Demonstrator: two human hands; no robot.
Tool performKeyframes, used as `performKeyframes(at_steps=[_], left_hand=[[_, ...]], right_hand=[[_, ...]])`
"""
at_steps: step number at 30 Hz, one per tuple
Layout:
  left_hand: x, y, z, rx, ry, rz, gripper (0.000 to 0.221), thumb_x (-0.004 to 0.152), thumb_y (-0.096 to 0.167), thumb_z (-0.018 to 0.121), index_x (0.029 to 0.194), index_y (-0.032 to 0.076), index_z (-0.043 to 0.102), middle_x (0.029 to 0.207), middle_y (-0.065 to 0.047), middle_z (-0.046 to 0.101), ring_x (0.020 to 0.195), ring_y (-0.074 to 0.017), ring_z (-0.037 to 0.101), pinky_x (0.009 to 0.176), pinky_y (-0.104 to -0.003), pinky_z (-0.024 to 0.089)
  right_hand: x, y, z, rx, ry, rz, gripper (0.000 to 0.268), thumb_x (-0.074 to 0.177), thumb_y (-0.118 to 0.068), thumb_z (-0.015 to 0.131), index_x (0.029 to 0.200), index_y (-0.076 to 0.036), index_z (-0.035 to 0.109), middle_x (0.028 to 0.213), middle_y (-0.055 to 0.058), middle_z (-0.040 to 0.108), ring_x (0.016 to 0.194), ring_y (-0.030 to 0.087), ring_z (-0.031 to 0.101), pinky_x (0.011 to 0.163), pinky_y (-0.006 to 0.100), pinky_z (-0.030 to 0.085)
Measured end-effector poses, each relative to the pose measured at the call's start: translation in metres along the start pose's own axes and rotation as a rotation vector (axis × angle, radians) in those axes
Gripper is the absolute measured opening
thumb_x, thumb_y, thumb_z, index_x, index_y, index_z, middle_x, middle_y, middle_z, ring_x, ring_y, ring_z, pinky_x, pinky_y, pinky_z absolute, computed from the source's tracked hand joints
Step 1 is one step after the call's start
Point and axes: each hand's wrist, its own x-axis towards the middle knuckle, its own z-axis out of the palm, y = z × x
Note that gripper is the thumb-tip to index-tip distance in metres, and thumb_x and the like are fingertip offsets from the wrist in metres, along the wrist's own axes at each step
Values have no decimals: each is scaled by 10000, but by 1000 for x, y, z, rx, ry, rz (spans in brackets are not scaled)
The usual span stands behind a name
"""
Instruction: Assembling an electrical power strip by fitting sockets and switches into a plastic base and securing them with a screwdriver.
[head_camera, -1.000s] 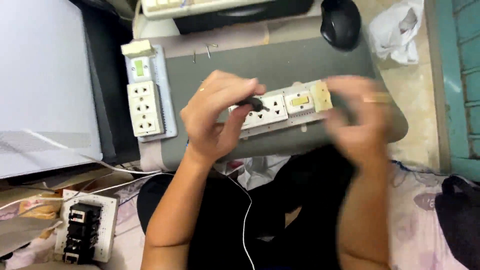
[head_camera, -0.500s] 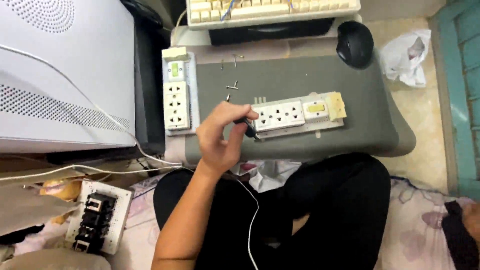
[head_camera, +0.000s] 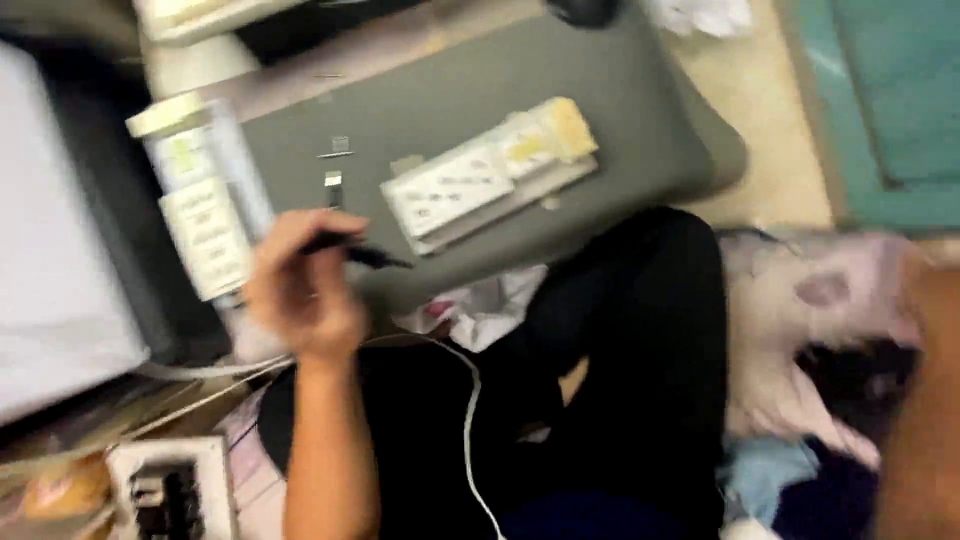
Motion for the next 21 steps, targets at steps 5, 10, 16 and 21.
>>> performKeyframes(at_steps=[5,10,16,21], left_hand=[[-10,-12,8,45,70,45,132,1032,26,522,1129,-56,484,875,-259,602,726,-343,619,713,-380,493],[-13,-17,3,171,-13,75,197,1134,55,442,1233,-110,400,932,-334,463,754,-492,624,622,-469,462],[-13,-24,8,87,-28,43,191,1105,93,477,1214,-55,424,834,-364,550,670,-405,573,640,-401,452],[-17,-27,5,24,-5,42,180,1060,40,482,1217,-41,446,908,-275,512,741,-368,620,634,-377,513]], right_hand=[[24,-27,-30,-606,537,76,469,1048,-487,671,686,-192,626,644,38,632,580,244,641,455,399,444],[21,-118,-52,-290,572,440,554,1108,-412,447,928,23,739,834,264,703,762,440,684,601,553,543],[18,-161,-78,-556,252,459,509,552,-205,925,1026,-125,757,892,171,756,850,348,725,601,446,622],[39,-143,-65,-520,346,525,260,846,-156,690,1093,-86,728,965,161,741,886,329,710,666,404,591]])
